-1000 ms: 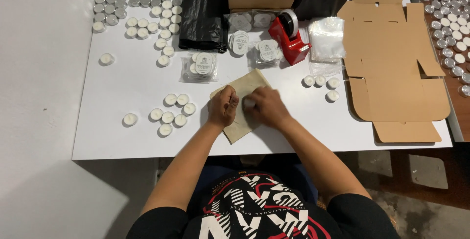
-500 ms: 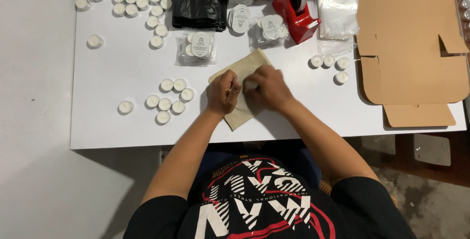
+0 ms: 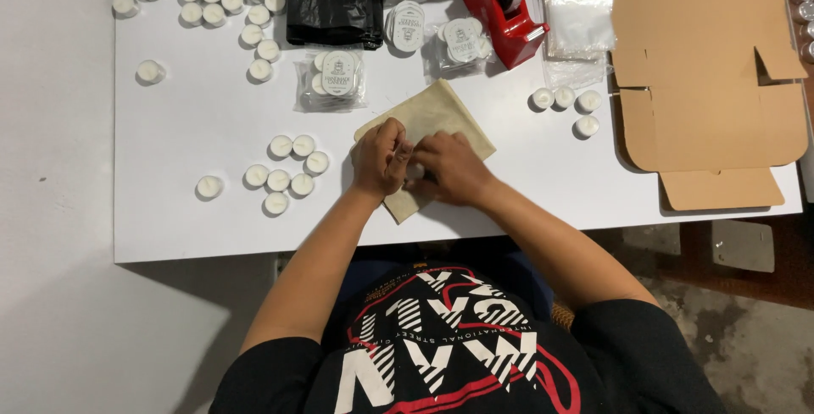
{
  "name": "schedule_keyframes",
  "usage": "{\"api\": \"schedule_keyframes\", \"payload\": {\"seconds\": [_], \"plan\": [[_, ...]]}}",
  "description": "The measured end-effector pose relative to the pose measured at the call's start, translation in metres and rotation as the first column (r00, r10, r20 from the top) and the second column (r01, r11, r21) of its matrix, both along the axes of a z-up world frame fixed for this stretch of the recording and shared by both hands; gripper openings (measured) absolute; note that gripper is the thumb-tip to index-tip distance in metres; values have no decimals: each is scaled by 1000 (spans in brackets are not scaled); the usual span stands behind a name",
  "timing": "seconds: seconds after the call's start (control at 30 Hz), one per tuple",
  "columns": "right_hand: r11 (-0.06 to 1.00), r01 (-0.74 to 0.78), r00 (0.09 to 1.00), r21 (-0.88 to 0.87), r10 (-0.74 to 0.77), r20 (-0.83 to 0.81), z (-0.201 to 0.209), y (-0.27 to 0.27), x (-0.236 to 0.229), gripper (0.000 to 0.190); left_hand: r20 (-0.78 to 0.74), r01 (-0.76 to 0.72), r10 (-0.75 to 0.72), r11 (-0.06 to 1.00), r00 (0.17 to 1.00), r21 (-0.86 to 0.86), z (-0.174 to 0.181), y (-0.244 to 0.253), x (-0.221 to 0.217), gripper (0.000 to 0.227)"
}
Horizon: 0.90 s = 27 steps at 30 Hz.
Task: Polishing the bottom of tea light candles by rubbing them against a cloth on a table.
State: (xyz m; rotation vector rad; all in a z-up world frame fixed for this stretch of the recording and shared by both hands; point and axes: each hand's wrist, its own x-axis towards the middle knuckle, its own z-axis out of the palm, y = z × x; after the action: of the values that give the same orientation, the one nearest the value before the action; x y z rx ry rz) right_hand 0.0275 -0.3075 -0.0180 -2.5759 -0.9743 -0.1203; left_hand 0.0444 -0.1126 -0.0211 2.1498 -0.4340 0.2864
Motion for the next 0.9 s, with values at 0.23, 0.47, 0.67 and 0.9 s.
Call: {"api": "schedule_keyframes", "payload": {"seconds": [0.23, 0.47, 0.67, 0.9], "plan": [[967, 254, 962, -33, -249, 115, 3, -6, 18, 32, 4, 11, -11, 1000, 1000, -17, 8, 1, -2, 60], [985, 171, 979, 29, -173, 110, -1, -22, 37, 33, 6, 8, -8, 1000, 1000, -15, 6, 0, -3, 60], [1000, 8, 998, 20, -9, 55, -3, -3, 8, 35, 13, 11, -11, 1000, 1000, -28, 4, -1, 0, 60], [999, 38, 998, 24, -39, 40, -25, 3, 10, 34, -21, 1, -2, 999, 1000, -36, 7, 0, -2, 61]]}}
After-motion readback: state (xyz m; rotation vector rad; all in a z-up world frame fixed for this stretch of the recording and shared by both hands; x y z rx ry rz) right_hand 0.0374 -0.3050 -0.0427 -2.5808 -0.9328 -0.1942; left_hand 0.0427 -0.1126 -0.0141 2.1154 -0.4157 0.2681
